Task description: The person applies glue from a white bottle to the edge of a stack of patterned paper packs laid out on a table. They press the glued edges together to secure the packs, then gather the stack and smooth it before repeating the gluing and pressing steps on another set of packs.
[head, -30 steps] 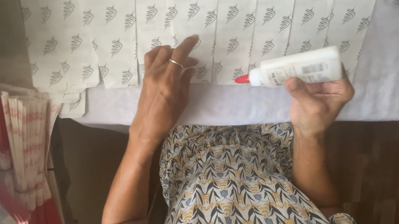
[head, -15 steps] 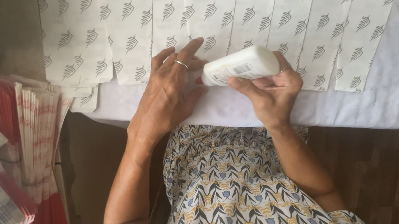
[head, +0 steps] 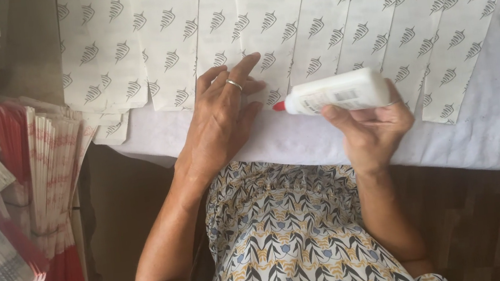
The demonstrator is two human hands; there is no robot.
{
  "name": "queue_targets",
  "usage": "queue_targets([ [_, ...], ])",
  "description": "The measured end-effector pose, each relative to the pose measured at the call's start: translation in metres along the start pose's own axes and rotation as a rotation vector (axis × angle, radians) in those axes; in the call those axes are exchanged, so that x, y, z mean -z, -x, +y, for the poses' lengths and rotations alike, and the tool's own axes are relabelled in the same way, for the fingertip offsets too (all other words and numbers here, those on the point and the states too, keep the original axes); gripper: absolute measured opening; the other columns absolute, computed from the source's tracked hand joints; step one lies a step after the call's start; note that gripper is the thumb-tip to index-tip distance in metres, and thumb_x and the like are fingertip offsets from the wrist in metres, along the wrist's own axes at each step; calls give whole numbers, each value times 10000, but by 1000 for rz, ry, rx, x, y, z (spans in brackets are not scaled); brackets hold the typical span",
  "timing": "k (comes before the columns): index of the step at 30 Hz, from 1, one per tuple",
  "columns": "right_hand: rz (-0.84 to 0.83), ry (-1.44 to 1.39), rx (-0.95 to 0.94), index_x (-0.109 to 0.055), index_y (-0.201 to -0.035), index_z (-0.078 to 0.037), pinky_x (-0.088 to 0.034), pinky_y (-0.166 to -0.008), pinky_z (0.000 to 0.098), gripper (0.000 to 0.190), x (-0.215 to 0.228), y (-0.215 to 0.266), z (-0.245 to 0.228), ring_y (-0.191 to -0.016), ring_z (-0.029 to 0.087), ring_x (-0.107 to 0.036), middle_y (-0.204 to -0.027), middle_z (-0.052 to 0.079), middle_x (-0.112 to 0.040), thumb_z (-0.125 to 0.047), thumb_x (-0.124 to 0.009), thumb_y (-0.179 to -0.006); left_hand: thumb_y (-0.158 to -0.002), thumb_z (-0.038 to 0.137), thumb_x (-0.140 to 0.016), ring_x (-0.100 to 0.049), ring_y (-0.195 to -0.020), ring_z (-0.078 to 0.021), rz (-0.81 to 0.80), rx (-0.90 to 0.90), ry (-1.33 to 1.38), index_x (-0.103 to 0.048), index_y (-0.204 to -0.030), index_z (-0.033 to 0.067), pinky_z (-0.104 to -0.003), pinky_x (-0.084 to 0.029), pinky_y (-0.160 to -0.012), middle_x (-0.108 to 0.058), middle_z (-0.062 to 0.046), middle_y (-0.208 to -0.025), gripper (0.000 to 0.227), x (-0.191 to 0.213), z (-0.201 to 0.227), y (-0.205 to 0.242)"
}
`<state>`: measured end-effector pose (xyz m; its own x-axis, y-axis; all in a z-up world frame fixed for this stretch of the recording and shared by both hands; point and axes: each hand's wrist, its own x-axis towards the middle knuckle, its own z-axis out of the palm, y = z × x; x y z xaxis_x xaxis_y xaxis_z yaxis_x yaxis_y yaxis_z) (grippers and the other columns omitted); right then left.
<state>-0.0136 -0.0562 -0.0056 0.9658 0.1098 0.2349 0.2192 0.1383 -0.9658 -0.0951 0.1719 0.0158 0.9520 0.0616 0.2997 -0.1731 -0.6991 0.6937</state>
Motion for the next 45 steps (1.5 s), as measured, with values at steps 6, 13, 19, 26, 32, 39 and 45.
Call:
queue_targets([
  [6,-122,-7,-84,-646,-1138,20,-680,-960,432,414,-25,4,2,-1078,259,-697,-1065,115,-694,-6,-877,-795,-966,-83,-614,-662,-1039,-300,44,0,-14,-385,-1448,17,-485,-375,-1123,-767,-97,-1128,544,0,6,-3],
  [13,-113,54,70,-617,-1226,18,-575,-1060,495,478,31,-1,22,-1183,312,-672,-1199,254,-696,84,-816,-796,-922,-119,-599,-724,-913,-276,117,63,-3,-558,-1386,-29,-503,-447,-1079,-775,-133,-908,474,4,16,-7],
  [19,-95,-32,137,-619,-1220,13,-573,-1072,486,456,22,-11,25,-1175,317,-684,-1181,247,-700,113,-791,-810,-965,-71,-623,-690,-919,-260,140,60,-124,-530,-1454,23,-457,-455,-1072,-769,-125,-923,507,27,0,7],
  [26,-230,-95,107,-647,-1191,27,-573,-1028,500,463,-34,-4,17,-1168,329,-673,-1151,252,-717,113,-835,-776,-833,-56,-764,-718,-919,-301,81,88,-110,-500,-1480,13,-516,-430,-1093,-769,-150,-926,702,46,-8,17],
  [32,-293,-84,57,-654,-1144,42,-592,-988,486,428,-67,0,12,-1134,320,-680,-1094,242,-735,133,-840,-769,-708,-63,-839,-711,-1082,-340,0,145,2,-372,-1540,-10,-553,-343,-1163,-773,-150,-1052,956,52,-12,23],
  [39,-329,-91,43,-652,-1111,60,-605,-941,468,423,-86,4,11,-1105,323,-686,-1076,261,-738,143,-859,-753,-700,-89,-820,-706,-1094,-322,-9,167,58,-321,-1559,-11,-546,-336,-1169,-777,-102,-1030,996,57,-14,26],
  [45,-199,43,-71,-647,-1160,32,-700,-923,424,409,-52,1,-7,-1049,294,-734,-1103,177,-722,56,-853,-808,-910,-18,-789,-648,-1188,-290,19,107,14,-243,-1556,82,-427,-377,-1143,-772,-86,-1160,852,48,-21,29],
])
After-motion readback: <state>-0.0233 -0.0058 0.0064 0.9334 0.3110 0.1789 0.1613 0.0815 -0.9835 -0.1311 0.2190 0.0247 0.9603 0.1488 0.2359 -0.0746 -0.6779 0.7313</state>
